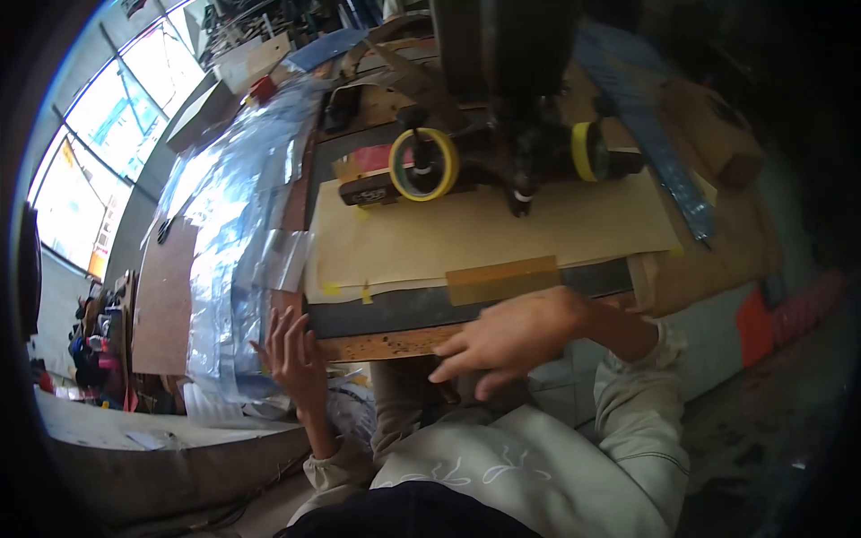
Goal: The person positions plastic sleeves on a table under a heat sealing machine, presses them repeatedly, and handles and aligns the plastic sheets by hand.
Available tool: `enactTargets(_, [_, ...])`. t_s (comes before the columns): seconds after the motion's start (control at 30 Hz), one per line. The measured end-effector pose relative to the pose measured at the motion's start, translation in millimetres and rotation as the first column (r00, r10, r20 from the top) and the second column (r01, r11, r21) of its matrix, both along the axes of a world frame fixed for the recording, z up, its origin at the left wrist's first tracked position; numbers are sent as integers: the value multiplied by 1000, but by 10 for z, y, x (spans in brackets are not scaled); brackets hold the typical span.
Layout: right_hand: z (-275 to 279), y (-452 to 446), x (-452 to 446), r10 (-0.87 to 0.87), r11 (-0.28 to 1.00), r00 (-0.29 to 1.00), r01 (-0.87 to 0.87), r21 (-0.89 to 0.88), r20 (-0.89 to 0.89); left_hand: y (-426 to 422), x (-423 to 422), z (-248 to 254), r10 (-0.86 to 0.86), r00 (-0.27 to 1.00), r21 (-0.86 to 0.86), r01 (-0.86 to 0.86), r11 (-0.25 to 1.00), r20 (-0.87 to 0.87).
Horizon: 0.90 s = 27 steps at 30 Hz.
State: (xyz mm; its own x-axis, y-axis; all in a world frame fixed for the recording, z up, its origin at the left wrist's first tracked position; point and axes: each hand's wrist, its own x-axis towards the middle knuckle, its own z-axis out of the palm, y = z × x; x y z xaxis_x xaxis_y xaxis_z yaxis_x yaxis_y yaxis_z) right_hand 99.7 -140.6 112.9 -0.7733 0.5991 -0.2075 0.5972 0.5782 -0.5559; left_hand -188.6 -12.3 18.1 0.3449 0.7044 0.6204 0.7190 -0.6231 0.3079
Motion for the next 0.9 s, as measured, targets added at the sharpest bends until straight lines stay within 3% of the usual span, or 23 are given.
enactTargets(0.07, [36,-327,356,-275,960,934,253,-124,-228,-1,273,-40,-61,998,-15,60,998,-9])
enactTargets(0.1, [63,-493,561,-438,899,836,408,-158,-331,1,390,-43,-48,998,-12,47,999,-31])
enactTargets(0.17, [114,-892,1024,-832,531,480,834,-150,-279,-9,581,-51,-46,998,-83,42,996,-42])
enactTargets(0.23, [-400,-1262,1991,-900,214,174,975,-58,-400,-33,740,-59,-66,997,-157,60,986,-29])
enactTargets(0.27, [-729,-1442,2569,-877,48,54,999,26,-478,-35,804,-57,-74,997,-189,69,980,-22])
enactTargets(0.3, [-794,-1519,2911,-920,-105,24,947,305,-390,-49,827,-46,-26,996,-158,12,987,-86])
enactTargets(0.33, [-871,-1609,3187,-949,-217,-36,796,565,-313,-20,810,-64,-20,999,-157,13,987,-44])
enactTargets(0.4, [-1491,-1930,3998,-954,-299,-235,726,620,-185,22,771,-134,17,999,-160,-9,987,50])
enactTargets(0.43, [-1667,-1959,4208,-933,-338,-335,682,648,-133,-11,801,-99,48,999,-123,-47,991,4])
enactTargets(0.53, [-1193,-1739,3531,-892,-409,-433,649,641,-131,-25,819,-82,55,996,-159,-44,986,65])
enactTargets(0.63, [-1154,-1725,3489,-897,-413,-407,631,656,-173,-16,830,-102,94,993,-143,-82,986,78])
enactTargets(0.73, [-1063,-1721,3341,-860,-463,-239,736,493,-451,-18,834,-89,98,991,-150,-84,985,86])
enactTargets(0.83, [-914,-1693,3242,-849,-504,-359,773,386,-389,-16,828,-75,84,993,-155,-71,985,78])
enactTargets(0.9, [-868,-1739,3262,-850,-511,-370,752,416,-376,-12,824,-59,61,995,-159,-48,986,82])
